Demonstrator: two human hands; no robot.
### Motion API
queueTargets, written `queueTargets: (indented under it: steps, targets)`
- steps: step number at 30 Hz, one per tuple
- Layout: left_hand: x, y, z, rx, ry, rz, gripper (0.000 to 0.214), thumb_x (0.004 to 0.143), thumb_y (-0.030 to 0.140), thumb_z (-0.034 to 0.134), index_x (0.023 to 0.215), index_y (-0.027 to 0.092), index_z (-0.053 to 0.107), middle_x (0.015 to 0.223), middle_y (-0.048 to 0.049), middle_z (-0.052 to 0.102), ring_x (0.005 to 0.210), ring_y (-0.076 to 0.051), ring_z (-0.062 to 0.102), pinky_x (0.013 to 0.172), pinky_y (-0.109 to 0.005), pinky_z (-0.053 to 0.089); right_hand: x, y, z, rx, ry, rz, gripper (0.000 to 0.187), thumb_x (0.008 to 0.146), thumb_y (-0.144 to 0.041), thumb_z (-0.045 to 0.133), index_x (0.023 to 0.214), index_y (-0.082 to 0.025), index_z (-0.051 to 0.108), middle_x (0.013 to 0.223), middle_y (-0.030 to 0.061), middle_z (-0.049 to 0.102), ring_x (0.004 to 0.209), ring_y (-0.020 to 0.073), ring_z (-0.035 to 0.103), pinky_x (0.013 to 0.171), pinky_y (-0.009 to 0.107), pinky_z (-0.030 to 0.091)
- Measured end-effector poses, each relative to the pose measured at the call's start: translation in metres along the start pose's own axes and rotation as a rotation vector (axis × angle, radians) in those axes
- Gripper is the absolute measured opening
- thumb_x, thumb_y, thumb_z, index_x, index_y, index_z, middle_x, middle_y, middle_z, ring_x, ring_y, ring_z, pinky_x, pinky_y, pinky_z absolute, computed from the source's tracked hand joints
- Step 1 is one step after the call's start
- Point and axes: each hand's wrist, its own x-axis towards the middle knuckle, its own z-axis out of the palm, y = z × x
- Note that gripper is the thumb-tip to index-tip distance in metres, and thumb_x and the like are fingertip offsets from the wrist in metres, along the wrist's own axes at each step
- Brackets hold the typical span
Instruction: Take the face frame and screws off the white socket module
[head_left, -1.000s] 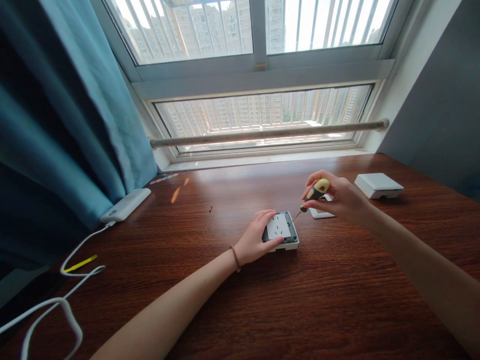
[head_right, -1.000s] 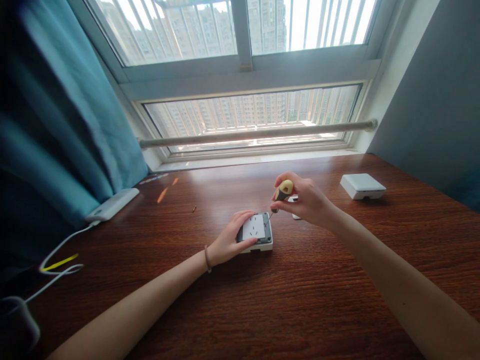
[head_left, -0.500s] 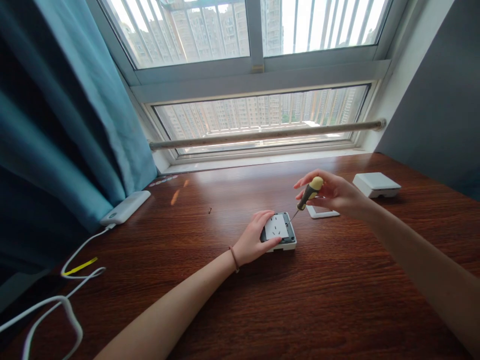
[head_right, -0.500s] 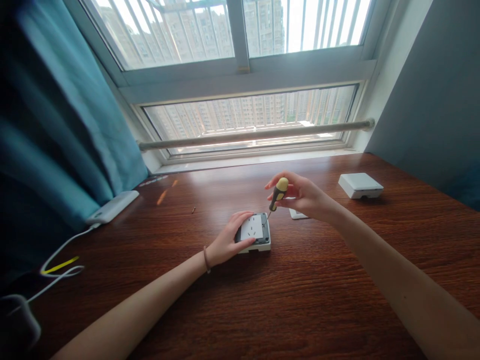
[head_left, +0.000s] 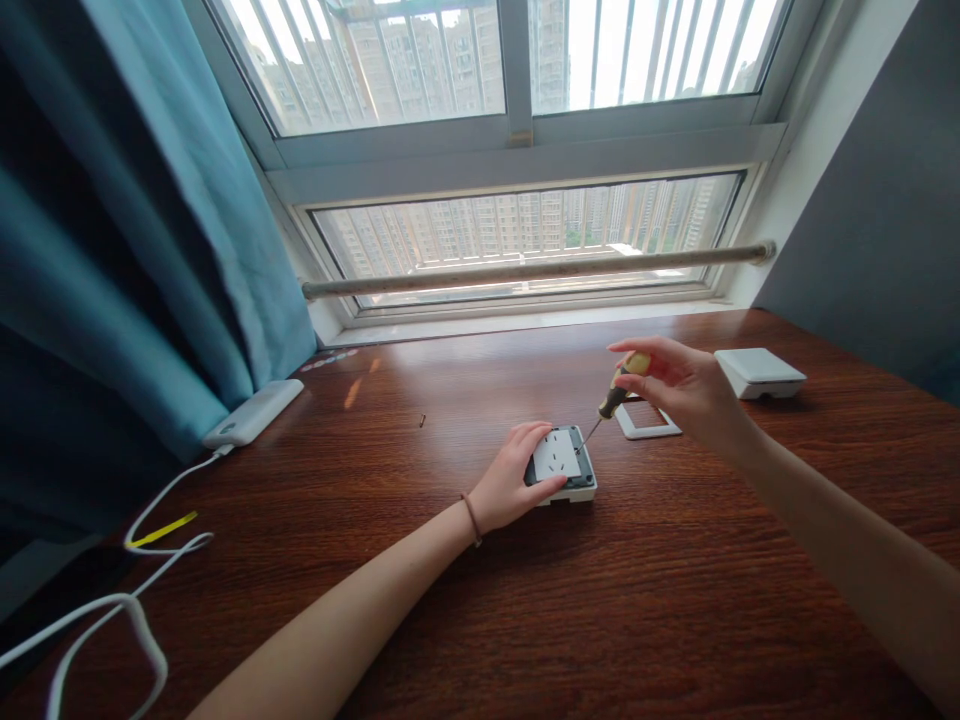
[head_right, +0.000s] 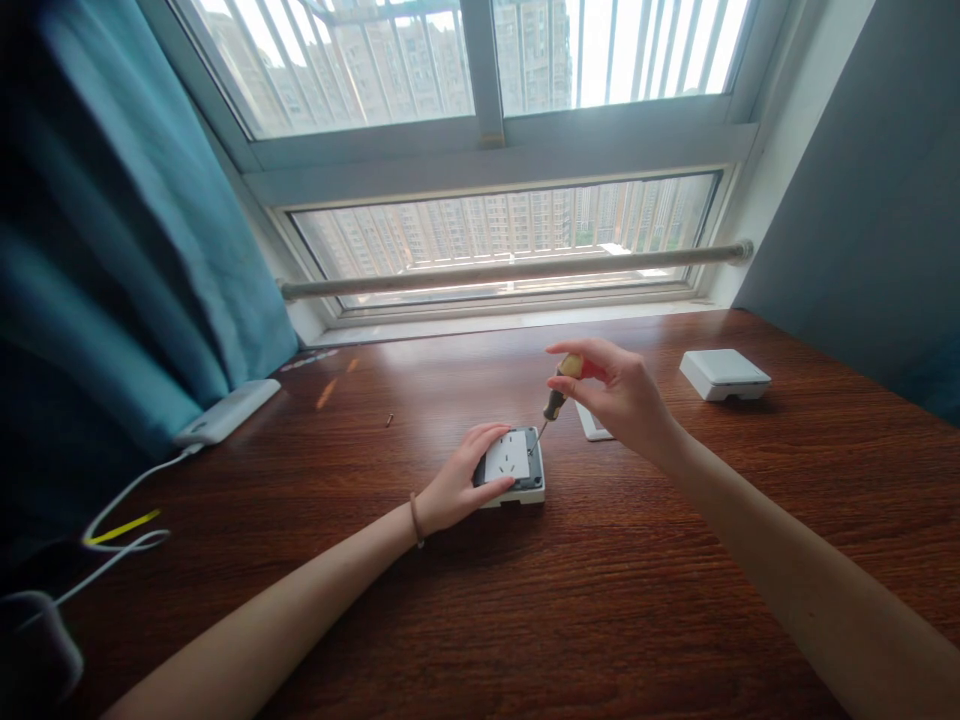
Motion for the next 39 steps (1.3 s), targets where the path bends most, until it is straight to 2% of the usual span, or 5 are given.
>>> queueTargets:
  steps: [10,19,27,35,39]
  targets:
    - [0.0,0.0,0.0,0.0,-0.006,-0.002,0.058,0.077,0.04,0.06,0.126,0.017,0.04,0.129,-0.0126,0.043,0.122,-0.024,0.037,0.106,-0.042,0.03,0.008,0.005,-0.016,0.27,-0.221,0.052,0.026,0.078,-0.026,0.062,0.104,-0.021,0.056,0.11,0.0079,0.063,0.104,0.0216,0.059,0.09,0.041,0.047]
    - [0.0,0.001,0.0,-0.006,0.005,-0.008,0.058,0.076,0.041,0.06,0.126,0.017,0.041,0.128,-0.0129,0.044,0.121,-0.025,0.038,0.106,-0.043,0.03,0.004,0.01,-0.005,-0.035,0.059,-0.001,0.028,0.071,-0.033,0.068,0.096,-0.022,0.065,0.087,0.003,0.062,0.079,0.017,0.061,0.073,0.033,0.052]
    - [0.0,0.001,0.0,-0.004,0.001,-0.007,0.057,0.077,0.04,0.059,0.126,0.018,0.041,0.128,-0.0124,0.044,0.121,-0.025,0.038,0.106,-0.043,0.03,0.006,0.001,-0.015,0.171,-0.18,0.053,0.041,0.077,-0.031,0.063,0.115,-0.022,0.052,0.106,0.0072,0.065,0.097,0.0215,0.062,0.09,0.043,0.048]
    - [0.0,0.0,0.0,0.001,0.003,0.001,0.058,0.077,0.041,0.059,0.126,0.017,0.04,0.128,-0.0119,0.044,0.121,-0.024,0.038,0.106,-0.041,0.03,0.005,0.008,-0.005,-0.041,0.072,-0.003,0.031,0.069,-0.034,0.07,0.097,-0.022,0.066,0.09,0.0036,0.064,0.082,0.0184,0.063,0.078,0.036,0.052]
    - [0.0,0.001,0.0,-0.001,0.001,-0.002,0.057,0.077,0.04,0.059,0.126,0.017,0.041,0.128,-0.0123,0.044,0.121,-0.024,0.038,0.106,-0.042,0.03,0.007,0.009,-0.013,0.031,0.01,0.057,0.038,0.069,-0.031,0.071,0.105,-0.022,0.064,0.089,0.003,0.067,0.083,0.0189,0.064,0.082,0.037,0.051]
